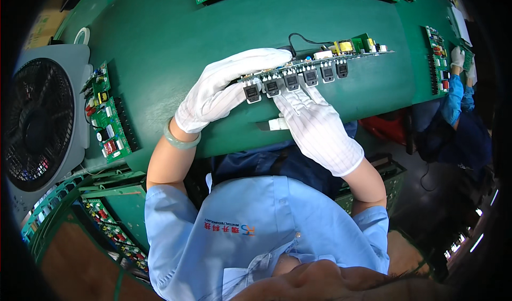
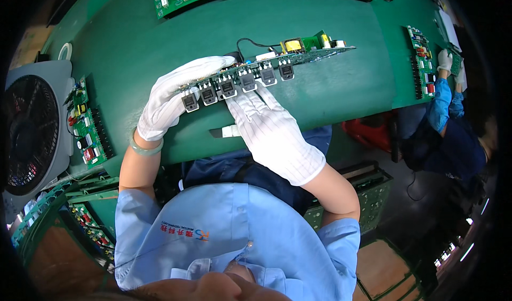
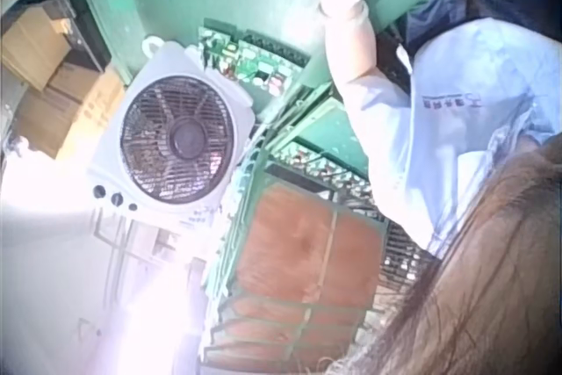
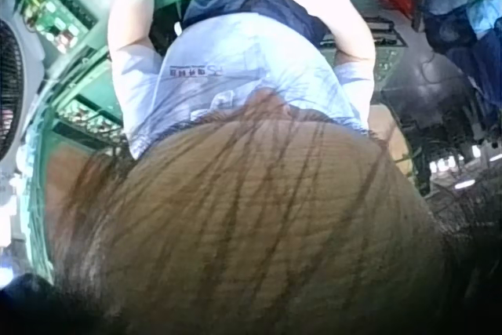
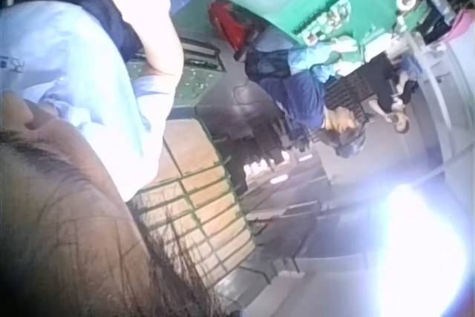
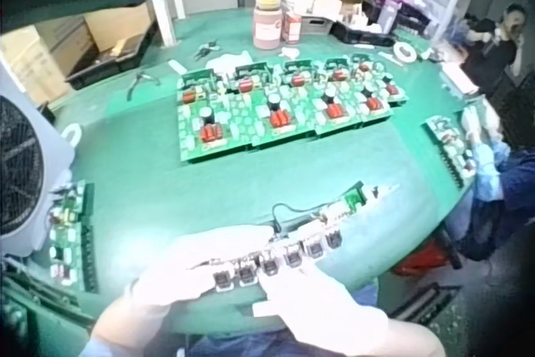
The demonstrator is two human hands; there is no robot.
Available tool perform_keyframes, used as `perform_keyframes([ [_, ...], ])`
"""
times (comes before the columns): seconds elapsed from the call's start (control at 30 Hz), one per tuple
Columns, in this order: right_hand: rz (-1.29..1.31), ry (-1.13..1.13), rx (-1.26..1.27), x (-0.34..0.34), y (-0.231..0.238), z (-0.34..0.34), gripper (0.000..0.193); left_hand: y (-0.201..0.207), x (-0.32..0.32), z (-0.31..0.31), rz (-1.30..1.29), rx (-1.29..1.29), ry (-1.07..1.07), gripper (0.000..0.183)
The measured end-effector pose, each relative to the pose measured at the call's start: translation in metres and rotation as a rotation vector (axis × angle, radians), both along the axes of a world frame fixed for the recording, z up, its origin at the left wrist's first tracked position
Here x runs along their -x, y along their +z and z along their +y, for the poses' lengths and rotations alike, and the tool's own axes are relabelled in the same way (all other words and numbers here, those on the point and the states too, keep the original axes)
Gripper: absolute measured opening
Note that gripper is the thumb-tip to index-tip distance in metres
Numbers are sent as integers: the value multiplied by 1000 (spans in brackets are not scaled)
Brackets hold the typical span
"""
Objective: The person repeatedly picks up green printed circuit boards from a green workbench, turns them over to view both sides, and places them back down. The person wears white gloves and a light blue shirt. Other workers are visible in the background.
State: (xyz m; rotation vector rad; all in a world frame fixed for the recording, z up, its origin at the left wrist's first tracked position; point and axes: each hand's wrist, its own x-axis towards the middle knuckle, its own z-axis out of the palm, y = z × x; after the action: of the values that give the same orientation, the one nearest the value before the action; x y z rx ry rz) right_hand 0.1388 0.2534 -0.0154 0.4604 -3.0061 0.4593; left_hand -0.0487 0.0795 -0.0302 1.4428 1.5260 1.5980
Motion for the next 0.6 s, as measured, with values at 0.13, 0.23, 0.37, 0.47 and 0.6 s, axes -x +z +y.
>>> perform_keyframes([
  [0.13,-25,6,-75,-1,-7,-8,49,-1,-1,2,-23,-26,14,44],
  [0.23,-54,9,-89,-2,-9,-8,49,-1,-1,2,-10,-18,14,44],
  [0.37,-74,43,-47,6,9,-3,49,2,-1,-1,-62,-21,14,45],
  [0.47,-63,50,151,11,18,-23,50,0,1,1,-18,-7,6,46],
  [0.6,-26,44,53,17,3,-44,53,-1,-1,2,-37,-33,7,47],
])
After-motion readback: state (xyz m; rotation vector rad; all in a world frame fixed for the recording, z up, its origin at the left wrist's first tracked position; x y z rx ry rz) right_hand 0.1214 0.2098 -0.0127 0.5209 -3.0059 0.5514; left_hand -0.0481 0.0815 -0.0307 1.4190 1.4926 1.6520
